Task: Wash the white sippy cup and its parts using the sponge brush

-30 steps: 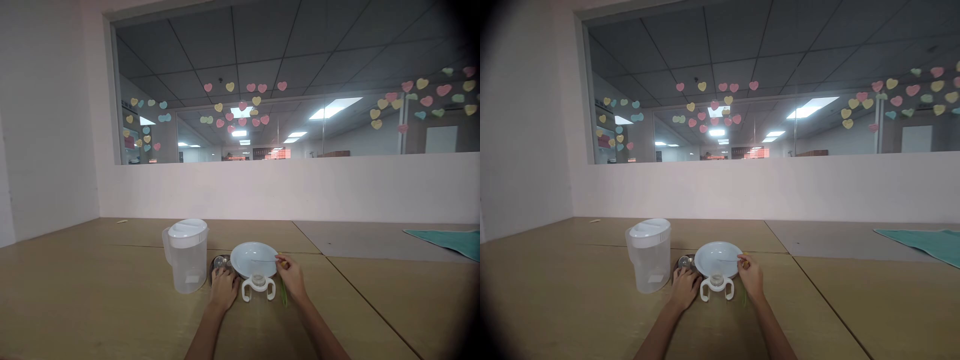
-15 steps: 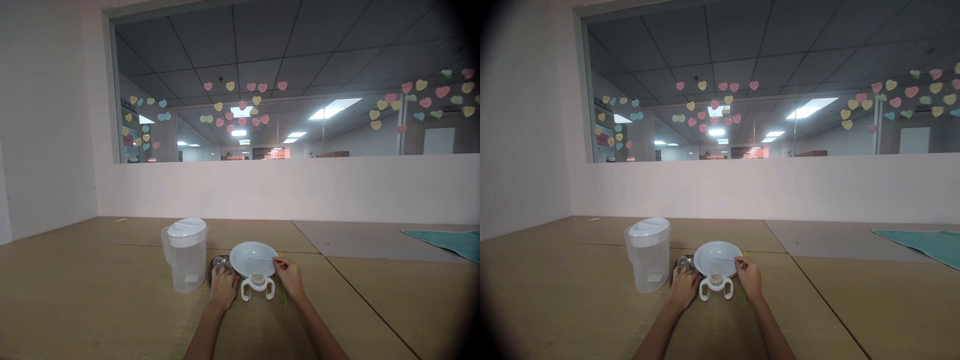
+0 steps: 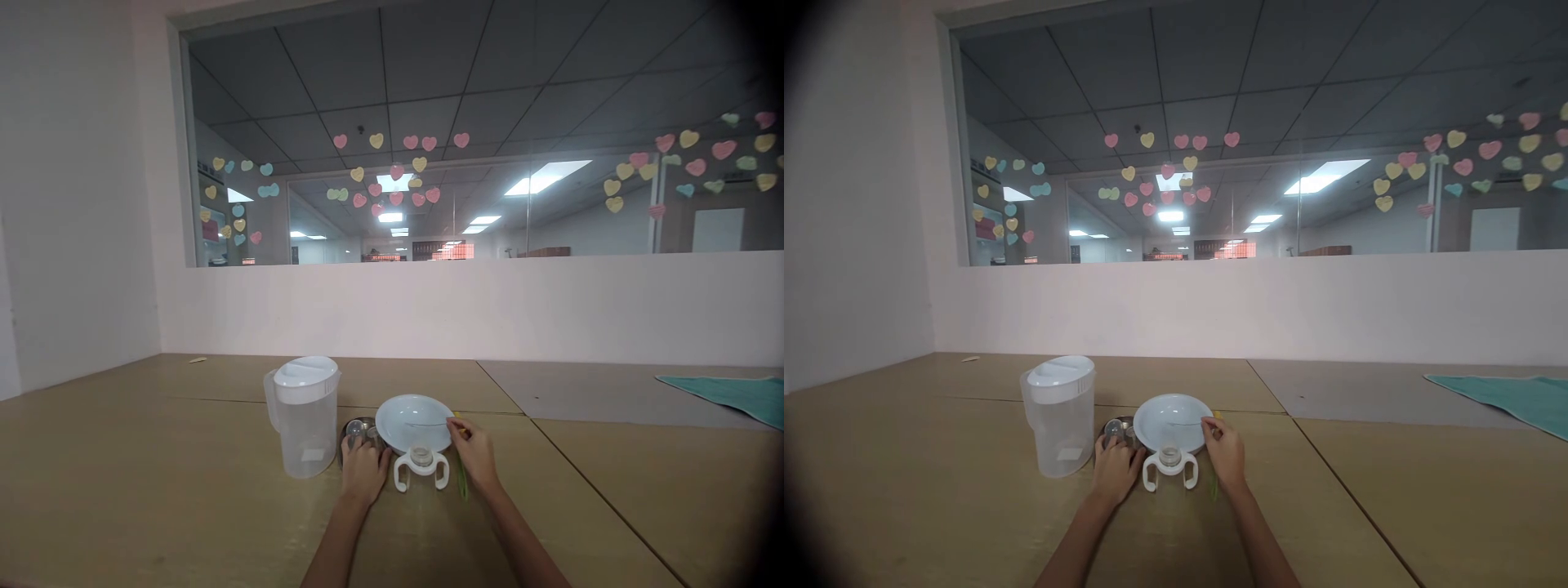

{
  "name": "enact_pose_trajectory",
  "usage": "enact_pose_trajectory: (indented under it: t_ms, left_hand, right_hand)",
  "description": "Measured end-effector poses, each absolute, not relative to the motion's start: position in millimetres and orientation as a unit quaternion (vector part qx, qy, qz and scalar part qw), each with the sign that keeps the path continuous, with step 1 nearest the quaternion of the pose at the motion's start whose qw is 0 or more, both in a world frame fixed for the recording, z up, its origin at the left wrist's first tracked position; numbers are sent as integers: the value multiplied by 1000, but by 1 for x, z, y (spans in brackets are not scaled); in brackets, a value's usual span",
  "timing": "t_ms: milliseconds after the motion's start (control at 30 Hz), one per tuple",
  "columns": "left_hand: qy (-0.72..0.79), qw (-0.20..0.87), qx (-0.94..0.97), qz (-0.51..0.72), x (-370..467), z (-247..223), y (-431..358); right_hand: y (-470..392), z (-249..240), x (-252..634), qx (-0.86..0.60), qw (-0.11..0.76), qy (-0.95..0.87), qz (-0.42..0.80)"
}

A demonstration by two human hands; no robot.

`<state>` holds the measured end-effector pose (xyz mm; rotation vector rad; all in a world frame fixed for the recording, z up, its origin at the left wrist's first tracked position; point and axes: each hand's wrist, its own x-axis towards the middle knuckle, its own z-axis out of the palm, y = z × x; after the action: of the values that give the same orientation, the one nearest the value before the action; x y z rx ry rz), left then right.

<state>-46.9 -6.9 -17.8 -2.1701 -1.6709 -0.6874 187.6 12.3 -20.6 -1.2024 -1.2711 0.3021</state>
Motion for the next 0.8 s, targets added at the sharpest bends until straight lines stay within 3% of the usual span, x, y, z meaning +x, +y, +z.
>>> enact_pose_trajectory:
  t_ms: [400,800]
  left_hand:
    - [-623,178,-687,-329,-54,-9,-4]
    - [-481,89,-652,-580,-33,10,2]
  right_hand:
    - [7,-19,188,-519,658,-530,129]
    - [2,-13,181,-514,644,-552,126]
